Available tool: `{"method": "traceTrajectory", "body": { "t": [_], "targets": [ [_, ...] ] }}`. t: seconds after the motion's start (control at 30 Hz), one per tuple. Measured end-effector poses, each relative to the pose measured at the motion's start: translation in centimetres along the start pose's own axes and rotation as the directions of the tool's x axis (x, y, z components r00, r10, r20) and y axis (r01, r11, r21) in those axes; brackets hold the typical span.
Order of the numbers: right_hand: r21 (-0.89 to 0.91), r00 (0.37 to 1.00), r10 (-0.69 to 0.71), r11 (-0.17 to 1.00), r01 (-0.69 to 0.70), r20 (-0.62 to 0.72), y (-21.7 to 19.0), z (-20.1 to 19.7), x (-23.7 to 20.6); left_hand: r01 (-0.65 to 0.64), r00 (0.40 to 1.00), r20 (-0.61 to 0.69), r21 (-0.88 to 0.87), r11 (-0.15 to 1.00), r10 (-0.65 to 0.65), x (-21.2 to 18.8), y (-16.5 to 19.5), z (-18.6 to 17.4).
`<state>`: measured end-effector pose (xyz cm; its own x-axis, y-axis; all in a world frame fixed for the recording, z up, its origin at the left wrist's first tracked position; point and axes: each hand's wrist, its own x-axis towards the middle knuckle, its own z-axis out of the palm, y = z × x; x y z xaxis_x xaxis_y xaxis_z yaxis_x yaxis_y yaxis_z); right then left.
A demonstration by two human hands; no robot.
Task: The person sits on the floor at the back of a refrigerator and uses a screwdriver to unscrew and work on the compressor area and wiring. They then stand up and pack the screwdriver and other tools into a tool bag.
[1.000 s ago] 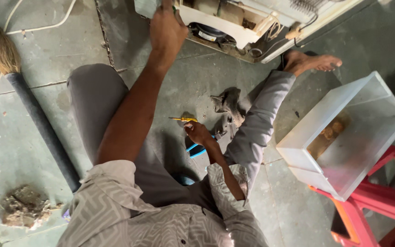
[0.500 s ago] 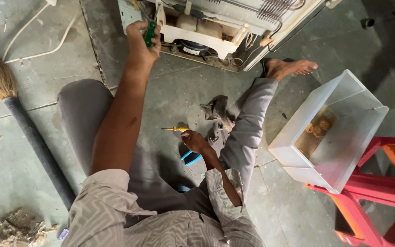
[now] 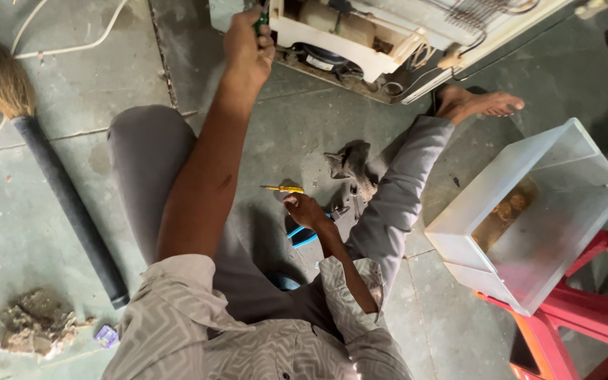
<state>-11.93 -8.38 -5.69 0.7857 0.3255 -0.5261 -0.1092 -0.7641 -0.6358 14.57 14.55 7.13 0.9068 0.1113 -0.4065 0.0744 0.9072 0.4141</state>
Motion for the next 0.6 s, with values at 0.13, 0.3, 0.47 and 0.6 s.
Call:
{"method": "traceTrajectory", "body": {
  "t": [0.13, 0.3, 0.47, 0.6],
  "targets": [
    [-0.009, 0.999, -0.029, 1.000, 0.029, 0.033, -0.6, 0.6, 0.5, -0.679, 0.278, 0.648, 0.655, -0.332, 0.709, -1.9, -1.6, -0.5],
    [-0.023, 1.000, -0.001, 1.000, 0.001, 0.016, -0.4, 0.0, -0.4, -0.518, 0.475, 0.621, 0.770, -0.373, 0.623, -4.4, -2.0, 0.8],
    [0.031, 0.998, 0.065, 0.997, -0.064, -0.027, 0.4, -1.5, -1.8, -0.473, 0.868, 0.130, 0.508, 0.720, 0.479, -3.4, -1.4, 2.0],
    [0.021, 0.998, 0.046, 0.999, -0.045, -0.044, 0.3, -1.6, -1.8, 0.145, 0.981, 0.154, -0.162, 0.976, -0.120, -1.8, 0.3, 1.0]
  ]
}}
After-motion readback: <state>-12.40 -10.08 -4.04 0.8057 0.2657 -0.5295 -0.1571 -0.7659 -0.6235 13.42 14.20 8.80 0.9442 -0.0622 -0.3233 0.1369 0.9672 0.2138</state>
